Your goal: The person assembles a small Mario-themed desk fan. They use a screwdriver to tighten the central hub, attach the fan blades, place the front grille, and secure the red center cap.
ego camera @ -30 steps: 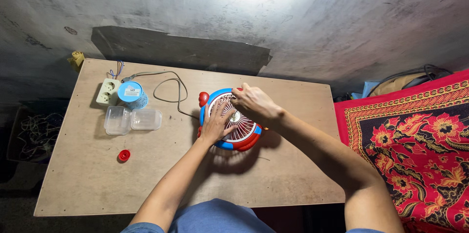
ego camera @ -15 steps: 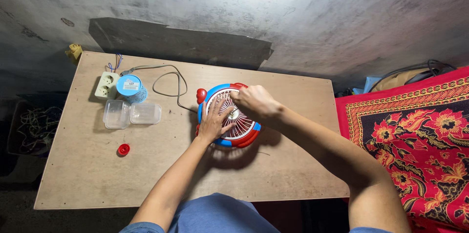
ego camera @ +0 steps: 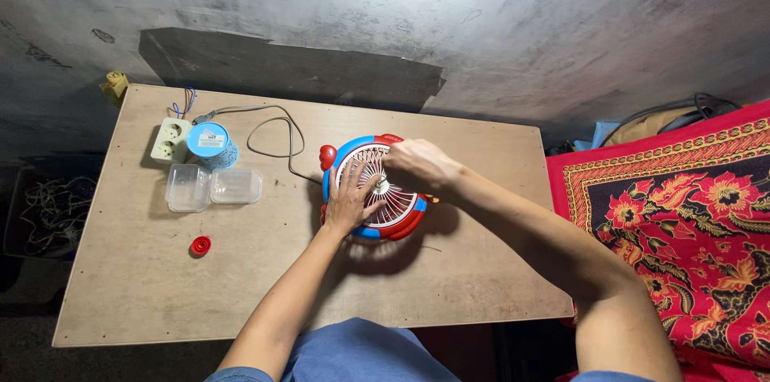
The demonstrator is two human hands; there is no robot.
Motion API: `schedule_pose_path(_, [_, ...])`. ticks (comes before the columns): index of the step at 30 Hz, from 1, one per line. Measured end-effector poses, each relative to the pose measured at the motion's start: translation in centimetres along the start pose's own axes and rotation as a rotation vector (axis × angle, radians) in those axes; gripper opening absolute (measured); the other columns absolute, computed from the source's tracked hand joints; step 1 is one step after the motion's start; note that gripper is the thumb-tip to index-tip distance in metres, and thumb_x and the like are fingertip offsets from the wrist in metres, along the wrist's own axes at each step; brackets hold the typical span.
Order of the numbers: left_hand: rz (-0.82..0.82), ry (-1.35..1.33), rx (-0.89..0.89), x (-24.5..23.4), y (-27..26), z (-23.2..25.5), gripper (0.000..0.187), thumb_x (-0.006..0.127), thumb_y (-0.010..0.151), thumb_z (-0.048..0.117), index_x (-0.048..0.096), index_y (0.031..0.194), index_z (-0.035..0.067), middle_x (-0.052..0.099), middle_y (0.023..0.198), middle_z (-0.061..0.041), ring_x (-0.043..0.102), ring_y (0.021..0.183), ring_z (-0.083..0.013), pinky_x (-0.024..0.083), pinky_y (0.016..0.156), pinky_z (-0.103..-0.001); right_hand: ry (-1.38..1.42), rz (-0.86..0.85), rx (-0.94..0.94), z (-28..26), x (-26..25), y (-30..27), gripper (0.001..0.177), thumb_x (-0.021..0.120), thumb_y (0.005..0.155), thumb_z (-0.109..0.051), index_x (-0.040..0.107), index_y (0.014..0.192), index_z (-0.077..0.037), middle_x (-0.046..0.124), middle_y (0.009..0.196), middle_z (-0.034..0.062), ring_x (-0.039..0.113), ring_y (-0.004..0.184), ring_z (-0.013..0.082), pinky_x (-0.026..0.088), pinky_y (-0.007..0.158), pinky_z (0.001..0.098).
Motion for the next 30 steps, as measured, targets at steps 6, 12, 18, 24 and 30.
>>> schedule_pose_path(6, [0.033, -0.045, 0.015, -0.1, -0.1, -0.1, 0.066, 0.075, 0.079, 0.061, 0.062, 0.138, 0.034, 0.037, 0.16, -0.007, 0.026, 0.152, -0.0323, 0.012, 0.123, -0.068, 0.013, -0.322, 0.452, -0.4, -4.0, -0.1, 0.017, 0.069, 0.084, -0.015, 0.07, 0.074, -0.001, 0.065, 0.066, 0.0205, 0.068, 0.061, 0.0373, 0.056, 0.056, 0.048])
schedule_pose_path(12, [0.021, -0.074, 0.01, 0.4, 0.0, -0.2, 0.065, 0.075, 0.081, 0.061, 0.061, 0.138, 0.032, 0.035, 0.159, -0.011, 0.022, 0.153, -0.0354, 0.008, 0.12, -0.071, -0.095, -0.165, 0.558, -0.6, -8.5, -2.9, 0.013, 0.069, 0.087, -0.019, 0.074, 0.085, -0.007, 0.071, 0.085, 0.0154, 0.07, 0.083, 0.0358, 0.056, 0.069, 0.0481])
schedule_pose_path(18, [-0.006, -0.113, -0.007, 0.3, 0.4, 0.2, 0.067, 0.076, 0.082, 0.056, 0.06, 0.139, 0.025, 0.035, 0.161, -0.015, 0.021, 0.153, -0.038, 0.007, 0.119, -0.073, 0.082, 0.165, 0.897, 2.1, -5.9, -12.0, 0.025, 0.07, 0.09, -0.018, 0.073, 0.114, -0.011, 0.068, 0.113, 0.0125, 0.066, 0.101, 0.0359, 0.052, 0.085, 0.0476])
schedule_pose_path(24, [0.004, -0.108, -0.019, -0.1, 0.9, 1.7, 0.072, 0.077, 0.079, 0.044, 0.059, 0.142, 0.015, 0.038, 0.159, -0.018, 0.026, 0.151, -0.0399, 0.011, 0.118, -0.073, 0.159, 0.682, 1.192, 6.1, 8.4, -20.9, 0.03, 0.071, 0.089, -0.015, 0.07, 0.118, -0.008, 0.066, 0.113, 0.0172, 0.065, 0.103, 0.0393, 0.052, 0.09, 0.0466])
schedule_pose_path(30, [0.051, -0.071, -0.015, -0.6, 1.9, 4.2, 0.067, 0.076, 0.083, 0.044, 0.059, 0.14, 0.012, 0.041, 0.161, -0.019, 0.028, 0.153, -0.0408, 0.013, 0.121, -0.071, 0.182, 0.94, 1.318, 6.9, 23.8, -25.6, 0.037, 0.07, 0.089, -0.005, 0.063, 0.125, 0.001, 0.06, 0.118, 0.0232, 0.062, 0.108, 0.0414, 0.051, 0.095, 0.0486])
Point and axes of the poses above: each hand's wrist, its own y-axis towards the middle knuckle, its own x-axis out of the palm, z = x × y, the point moved 3 cm from there along y, towards the middle knuckle
